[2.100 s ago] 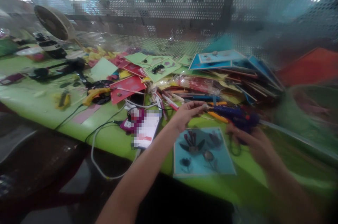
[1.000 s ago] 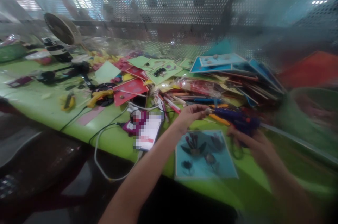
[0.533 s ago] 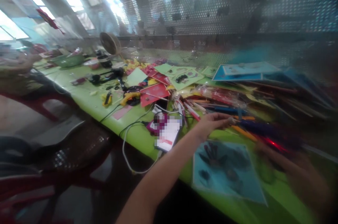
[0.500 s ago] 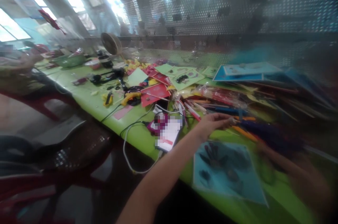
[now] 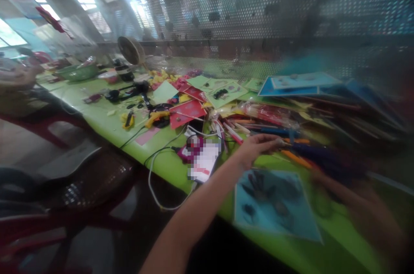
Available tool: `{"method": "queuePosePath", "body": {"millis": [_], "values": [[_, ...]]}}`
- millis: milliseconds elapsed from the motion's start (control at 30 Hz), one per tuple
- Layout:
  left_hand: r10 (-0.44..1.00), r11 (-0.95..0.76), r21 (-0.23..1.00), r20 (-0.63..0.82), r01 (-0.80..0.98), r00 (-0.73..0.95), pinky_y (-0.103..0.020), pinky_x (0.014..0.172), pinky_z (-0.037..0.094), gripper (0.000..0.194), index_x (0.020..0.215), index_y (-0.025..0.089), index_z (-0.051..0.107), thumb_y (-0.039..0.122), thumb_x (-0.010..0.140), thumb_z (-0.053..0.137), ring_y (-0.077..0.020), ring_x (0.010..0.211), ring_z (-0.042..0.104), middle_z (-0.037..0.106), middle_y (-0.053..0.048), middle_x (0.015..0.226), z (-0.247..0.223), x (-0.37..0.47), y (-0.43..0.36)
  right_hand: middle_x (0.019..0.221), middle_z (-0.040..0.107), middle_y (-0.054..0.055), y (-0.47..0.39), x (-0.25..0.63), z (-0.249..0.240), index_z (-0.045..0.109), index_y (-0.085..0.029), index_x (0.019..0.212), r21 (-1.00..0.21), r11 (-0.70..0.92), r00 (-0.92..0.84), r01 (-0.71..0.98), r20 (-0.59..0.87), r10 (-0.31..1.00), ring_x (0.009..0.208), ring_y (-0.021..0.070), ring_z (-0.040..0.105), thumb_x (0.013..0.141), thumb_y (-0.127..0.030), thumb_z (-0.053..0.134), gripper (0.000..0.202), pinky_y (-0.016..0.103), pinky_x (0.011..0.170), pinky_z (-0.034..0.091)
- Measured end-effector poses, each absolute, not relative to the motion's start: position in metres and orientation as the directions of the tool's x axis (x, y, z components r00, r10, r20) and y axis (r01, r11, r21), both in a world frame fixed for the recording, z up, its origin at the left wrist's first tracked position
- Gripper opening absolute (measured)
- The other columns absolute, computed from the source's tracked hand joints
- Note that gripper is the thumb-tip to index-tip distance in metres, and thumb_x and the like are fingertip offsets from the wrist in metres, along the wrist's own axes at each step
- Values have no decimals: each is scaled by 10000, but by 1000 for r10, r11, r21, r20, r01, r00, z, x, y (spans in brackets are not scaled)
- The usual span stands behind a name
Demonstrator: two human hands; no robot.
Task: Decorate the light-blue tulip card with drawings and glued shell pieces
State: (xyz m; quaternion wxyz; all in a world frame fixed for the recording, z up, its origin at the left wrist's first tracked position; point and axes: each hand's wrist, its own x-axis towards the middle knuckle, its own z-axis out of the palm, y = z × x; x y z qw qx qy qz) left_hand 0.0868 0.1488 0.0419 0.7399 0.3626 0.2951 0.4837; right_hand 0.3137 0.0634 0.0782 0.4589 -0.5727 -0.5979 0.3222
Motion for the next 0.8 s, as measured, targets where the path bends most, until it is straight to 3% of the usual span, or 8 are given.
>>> {"method": "queuePosePath", "body": {"millis": [133, 333, 567, 800], "values": [[930, 268, 819, -83, -508, 358, -253, 765, 464, 555, 945, 144, 799, 447, 528, 1005, -111, 770, 665, 784, -55, 900, 43, 86, 149, 604, 660, 46, 63, 321, 68, 768, -224, 708, -957, 29, 44, 287, 44, 998, 509, 183, 586, 696, -697, 801, 474, 306, 491, 506], [929, 266, 815, -74, -515, 362, -247, 756, 466, 413, 970, 150, 803, 339, 641, 967, -95, 741, 654, 793, -56, 925, 42, 86, 150, 688, 667, 31, 60, 320, 68, 745, -176, 813, -985, 6, 28, 175, 11, 1000, 527, 129, 551, 752, -602, 829, 438, 267, 490, 458], [925, 264, 801, -51, -538, 377, -249, 752, 470, 400, 946, 161, 812, 343, 628, 973, -94, 746, 655, 792, -48, 922, 41, 86, 150, 588, 602, -5, 59, 316, 69, 733, -192, 821, -979, 4, 6, 204, 5, 1000, 501, 128, 535, 759, -658, 801, 474, 261, 468, 438], [922, 250, 832, -48, -496, 384, -258, 771, 467, 410, 974, 155, 812, 348, 646, 963, -101, 759, 653, 791, -55, 932, 39, 86, 150, 690, 683, 23, 60, 316, 72, 725, -205, 810, -974, 28, 0, 225, 29, 1000, 507, 125, 554, 734, -698, 803, 505, 280, 495, 468]]}}
